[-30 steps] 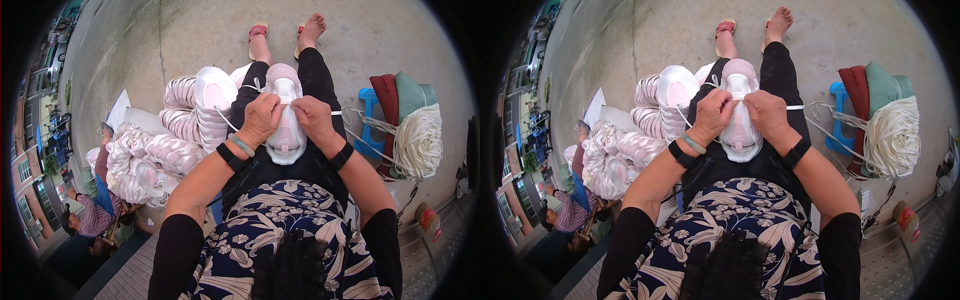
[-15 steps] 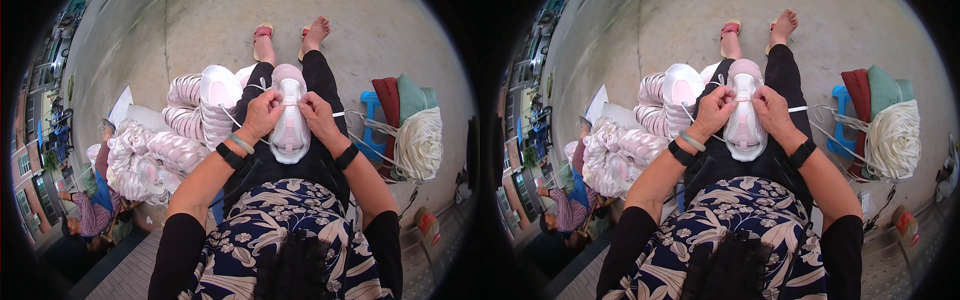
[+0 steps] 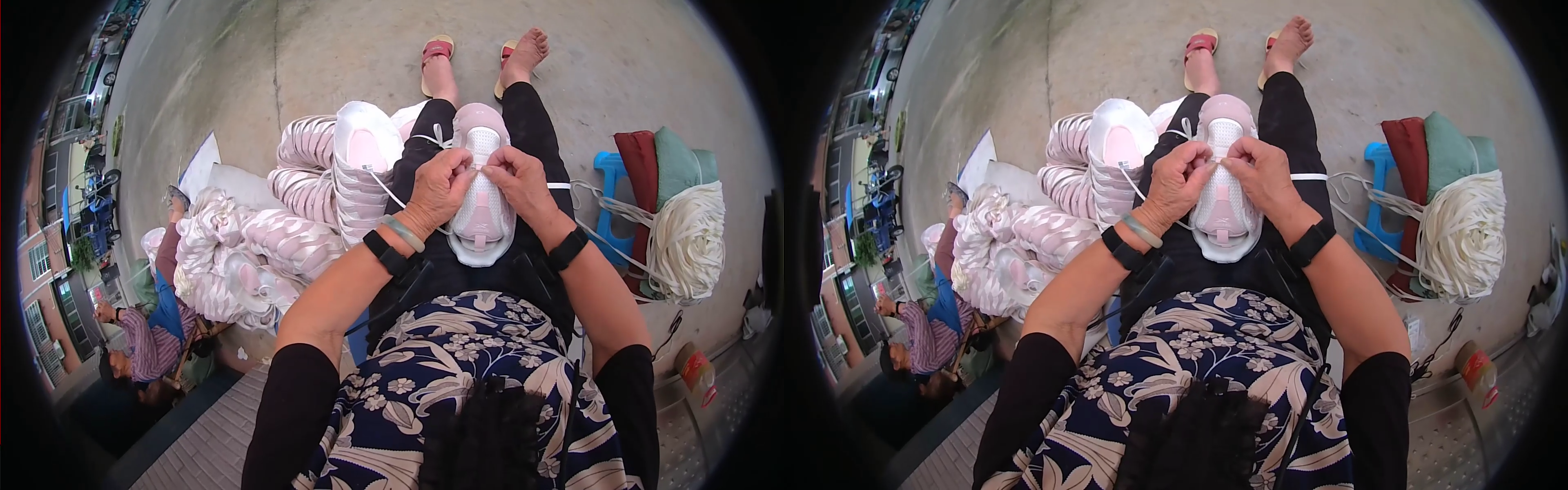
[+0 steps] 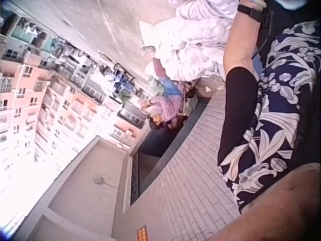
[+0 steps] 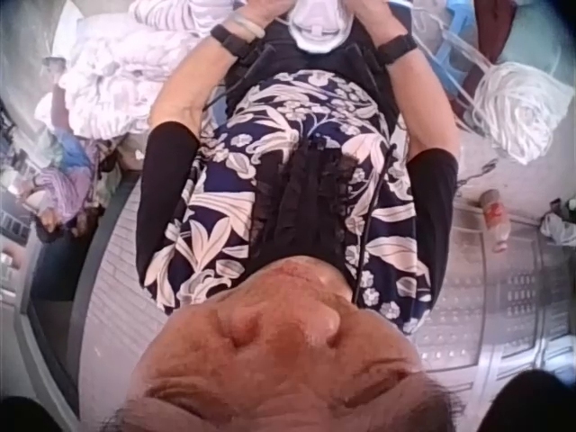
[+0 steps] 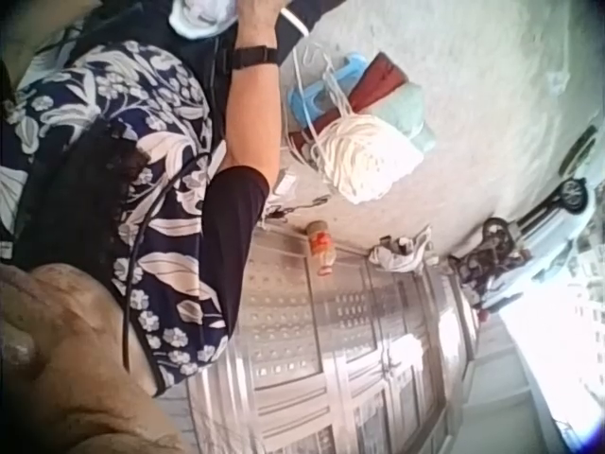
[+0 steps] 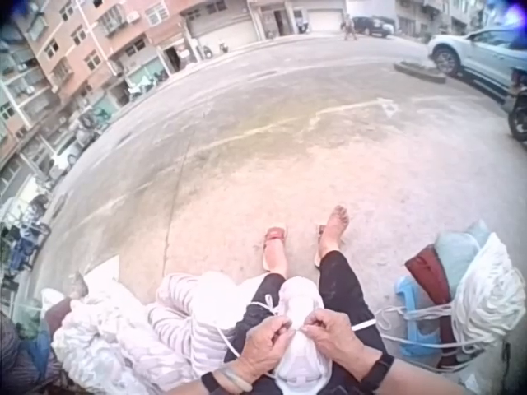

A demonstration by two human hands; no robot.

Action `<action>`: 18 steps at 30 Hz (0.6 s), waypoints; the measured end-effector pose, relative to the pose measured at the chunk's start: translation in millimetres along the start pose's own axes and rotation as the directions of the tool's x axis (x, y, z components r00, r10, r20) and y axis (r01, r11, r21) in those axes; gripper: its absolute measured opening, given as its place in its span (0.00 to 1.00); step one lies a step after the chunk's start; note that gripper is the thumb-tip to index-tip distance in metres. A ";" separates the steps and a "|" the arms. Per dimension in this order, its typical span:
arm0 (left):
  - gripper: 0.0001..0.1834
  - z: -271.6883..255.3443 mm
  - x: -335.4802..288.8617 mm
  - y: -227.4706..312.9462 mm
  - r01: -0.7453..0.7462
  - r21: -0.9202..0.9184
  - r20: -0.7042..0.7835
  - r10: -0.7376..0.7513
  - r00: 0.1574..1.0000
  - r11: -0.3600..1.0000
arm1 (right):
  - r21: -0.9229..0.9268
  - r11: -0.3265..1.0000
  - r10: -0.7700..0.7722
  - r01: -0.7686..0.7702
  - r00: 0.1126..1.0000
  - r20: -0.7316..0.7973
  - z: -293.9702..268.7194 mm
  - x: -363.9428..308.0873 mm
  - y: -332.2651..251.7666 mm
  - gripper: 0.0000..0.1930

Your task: The recorder is lacing a white and pink shoe by threading a white lace through the eyelets.

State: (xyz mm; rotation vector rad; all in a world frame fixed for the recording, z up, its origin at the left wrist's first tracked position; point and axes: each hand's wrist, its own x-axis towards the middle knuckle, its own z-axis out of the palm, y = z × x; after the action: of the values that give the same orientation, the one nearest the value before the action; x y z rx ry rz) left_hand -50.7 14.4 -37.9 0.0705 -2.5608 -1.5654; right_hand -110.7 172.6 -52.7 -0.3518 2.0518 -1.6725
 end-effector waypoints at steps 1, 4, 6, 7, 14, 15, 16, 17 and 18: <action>0.09 0.0 0.7 0.4 -0.002 -0.002 0.002 0.002 1.000 1.000 | -0.001 1.000 0.000 0.000 1.000 -0.003 -1.5 0.8 -1.1 0.05; 0.08 -2.5 2.6 -0.2 -0.040 0.013 0.008 0.040 0.999 0.999 | 0.164 0.976 0.129 -0.142 0.987 0.091 -5.6 5.4 -4.7 0.04; 0.08 -3.3 4.1 -2.1 -0.061 0.029 0.020 0.060 0.998 0.998 | 0.136 0.979 0.130 -0.151 0.980 0.152 -8.2 7.9 -8.1 0.05; 0.08 -3.3 5.0 -3.1 -0.059 0.028 0.022 0.059 0.998 0.998 | 0.137 0.979 0.133 -0.154 0.980 0.151 -8.5 8.9 -8.5 0.05; 0.07 -4.0 6.0 -0.6 -0.132 0.080 0.025 0.130 0.991 0.988 | 0.162 0.976 0.114 -0.143 0.978 0.176 -9.6 10.5 -3.7 0.05; 0.07 -3.7 5.8 0.3 -0.119 0.083 0.028 0.117 0.993 0.989 | 0.163 0.977 0.104 -0.135 0.978 0.183 -9.8 11.0 -1.5 0.05; 0.07 -2.6 4.8 -1.9 -0.117 0.083 0.029 0.115 0.993 0.990 | 0.164 0.977 0.106 -0.136 0.977 0.184 -9.0 11.5 -0.1 0.05; 0.06 -0.8 3.7 -4.0 -0.115 0.060 -0.017 0.116 0.993 0.992 | 0.166 0.980 0.080 -0.110 0.981 0.178 -8.4 11.9 1.4 0.05; 0.06 0.4 2.8 -6.2 -0.113 0.037 -0.062 0.115 0.991 0.993 | 0.168 0.982 0.054 -0.083 0.984 0.171 -8.0 12.1 2.7 0.05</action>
State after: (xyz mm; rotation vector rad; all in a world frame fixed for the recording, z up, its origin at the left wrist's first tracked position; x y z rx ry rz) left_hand -53.7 11.6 -43.3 -0.0220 -2.4945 -1.4559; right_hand -124.9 174.3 -56.4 -0.3446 1.7627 -1.7060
